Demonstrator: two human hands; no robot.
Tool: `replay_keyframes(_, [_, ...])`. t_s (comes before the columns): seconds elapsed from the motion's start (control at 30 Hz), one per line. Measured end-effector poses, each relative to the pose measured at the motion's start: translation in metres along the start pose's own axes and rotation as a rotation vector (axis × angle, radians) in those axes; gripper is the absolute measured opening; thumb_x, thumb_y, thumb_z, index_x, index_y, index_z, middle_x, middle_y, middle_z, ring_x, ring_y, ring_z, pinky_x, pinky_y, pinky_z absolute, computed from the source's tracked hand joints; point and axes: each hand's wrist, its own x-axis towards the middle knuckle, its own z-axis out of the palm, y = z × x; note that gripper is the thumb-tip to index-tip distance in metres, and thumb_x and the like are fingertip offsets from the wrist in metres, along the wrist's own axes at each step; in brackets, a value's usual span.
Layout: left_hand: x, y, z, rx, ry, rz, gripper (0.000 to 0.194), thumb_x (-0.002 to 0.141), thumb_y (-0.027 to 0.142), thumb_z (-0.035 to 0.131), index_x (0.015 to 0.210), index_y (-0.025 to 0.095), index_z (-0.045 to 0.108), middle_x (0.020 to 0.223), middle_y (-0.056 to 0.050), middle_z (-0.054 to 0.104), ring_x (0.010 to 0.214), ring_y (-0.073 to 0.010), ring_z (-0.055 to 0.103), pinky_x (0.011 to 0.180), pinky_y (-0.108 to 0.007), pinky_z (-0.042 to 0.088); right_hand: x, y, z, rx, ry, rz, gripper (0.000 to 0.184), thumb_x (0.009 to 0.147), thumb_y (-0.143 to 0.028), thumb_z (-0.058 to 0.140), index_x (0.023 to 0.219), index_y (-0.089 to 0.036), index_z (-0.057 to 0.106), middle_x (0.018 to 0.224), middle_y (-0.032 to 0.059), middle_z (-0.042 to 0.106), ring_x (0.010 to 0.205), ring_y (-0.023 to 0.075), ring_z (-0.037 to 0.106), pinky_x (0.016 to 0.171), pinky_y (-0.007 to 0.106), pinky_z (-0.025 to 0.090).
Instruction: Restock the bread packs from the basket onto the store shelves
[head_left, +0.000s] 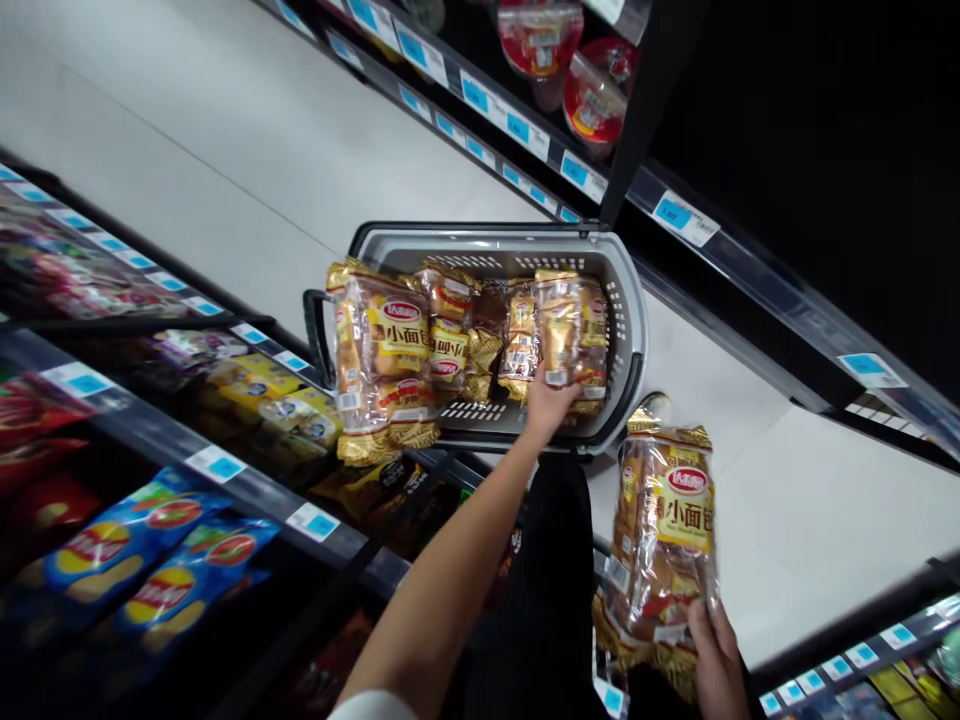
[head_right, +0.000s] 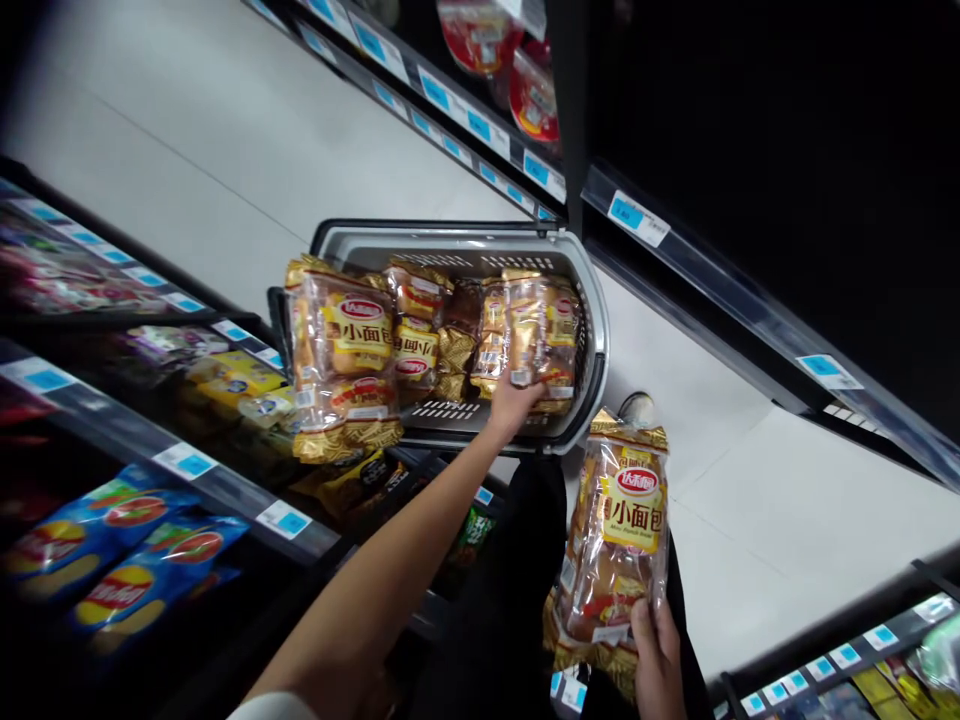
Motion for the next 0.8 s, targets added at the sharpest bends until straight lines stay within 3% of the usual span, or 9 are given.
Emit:
replay_keyframes(0.07, [-0.021,0.013,-0.039,-0.08,-0.037,-0.082,0.04,0.07,0.041,0.076,0.098,0.014,0.066,0.085,-0.009,0.07,0.077,-0.0227,0.069,0.071,-0.034,0.059,-0.001,-0.003,0.001,0.016,0.011,0.016,0.075,0.059,-0.079,0.084,0.106,-0.021,0.073,0.093,0.0086,0.081,0.086,0.0326,0.078,0.07,0.039,0.066])
replay_keyframes(0.13, [-0.048,0.022,-0.081,-0.17,-0.052,-0.148,0.037,0.075,0.048,0.067,0.091,0.014,0.066,0.081,-0.009,0.069,0.068,-0.0198,0.067,0.056,-0.028,0.054,-0.003,-0.006,0.003,0.017,0.039,0.007,0.078,0.057,-0.08,0.084,0.106,-0.02,0.072,0.095,0.0092,0.081,0.085,0.0319,0.078,0.07,0.038,0.066])
replay_keyframes(0.2, [-0.075,0.026,-0.119,-0.361,0.039,-0.221,0.037,0.069,0.044,0.073,0.091,0.014,0.066,0.081,-0.006,0.071,0.066,-0.0175,0.066,0.052,-0.024,0.052,-0.006,-0.01,0.005,0.016,0.056,-0.026,0.08,0.056,-0.082,0.083,0.106,-0.02,0.073,0.096,0.0101,0.081,0.087,0.0322,0.077,0.071,0.038,0.066])
replay_keyframes(0.33, [-0.103,0.017,-0.155,-0.23,0.14,-0.193,0.046,0.06,0.043,0.083,0.089,0.011,0.067,0.074,-0.004,0.07,0.062,-0.0166,0.062,0.055,-0.025,0.051,-0.012,-0.016,0.009,0.022,0.014,-0.029,0.087,0.054,-0.081,0.086,0.111,-0.017,0.073,0.093,0.0102,0.08,0.087,0.0333,0.077,0.073,0.04,0.065])
replay_keyframes(0.43, [-0.096,0.008,-0.145,-0.068,0.141,-0.037,0.051,0.056,0.037,0.086,0.097,0.011,0.07,0.083,-0.003,0.073,0.074,-0.0169,0.065,0.071,-0.026,0.054,-0.016,-0.017,0.009,0.035,0.004,-0.045,0.091,0.05,-0.082,0.087,0.111,-0.016,0.074,0.094,0.0108,0.08,0.09,0.0339,0.076,0.074,0.039,0.065])
replay_keyframes(0.57, [-0.098,0.013,-0.114,0.016,0.207,0.127,0.062,0.062,0.04,0.079,0.118,0.013,0.07,0.114,-0.012,0.074,0.103,-0.0239,0.069,0.097,-0.036,0.054,-0.033,-0.023,0.003,0.044,-0.056,-0.136,0.084,0.057,-0.083,0.084,0.108,-0.016,0.076,0.105,0.0121,0.08,0.101,0.0332,0.075,0.081,0.035,0.064])
replay_keyframes(0.63, [-0.123,0.024,-0.098,-0.045,0.164,0.136,0.065,0.063,0.046,0.078,0.117,0.012,0.071,0.117,-0.016,0.074,0.109,-0.0286,0.069,0.101,-0.042,0.053,-0.049,-0.029,0.002,0.059,-0.034,-0.24,0.08,0.065,-0.082,0.081,0.111,-0.017,0.076,0.116,0.0122,0.078,0.112,0.0324,0.072,0.087,0.032,0.062])
replay_keyframes(0.73, [-0.184,0.045,-0.077,-0.157,-0.08,0.07,0.078,0.055,0.06,0.086,0.114,0.012,0.074,0.118,-0.02,0.074,0.107,-0.0338,0.071,0.092,-0.043,0.058,-0.08,-0.046,0.004,0.158,-0.016,-0.413,0.078,0.072,-0.08,0.078,0.118,-0.018,0.075,0.125,0.0117,0.076,0.126,0.0343,0.066,0.095,0.034,0.061])
replay_keyframes(0.8, [-0.227,0.062,-0.068,-0.209,-0.234,0.061,0.084,0.058,0.069,0.086,0.12,0.014,0.075,0.127,-0.022,0.072,0.113,-0.0357,0.071,0.086,-0.04,0.061,-0.105,-0.063,0.007,0.259,-0.109,-0.527,0.076,0.071,-0.078,0.081,0.118,-0.019,0.077,0.12,0.0126,0.078,0.124,0.0378,0.067,0.097,0.04,0.062])
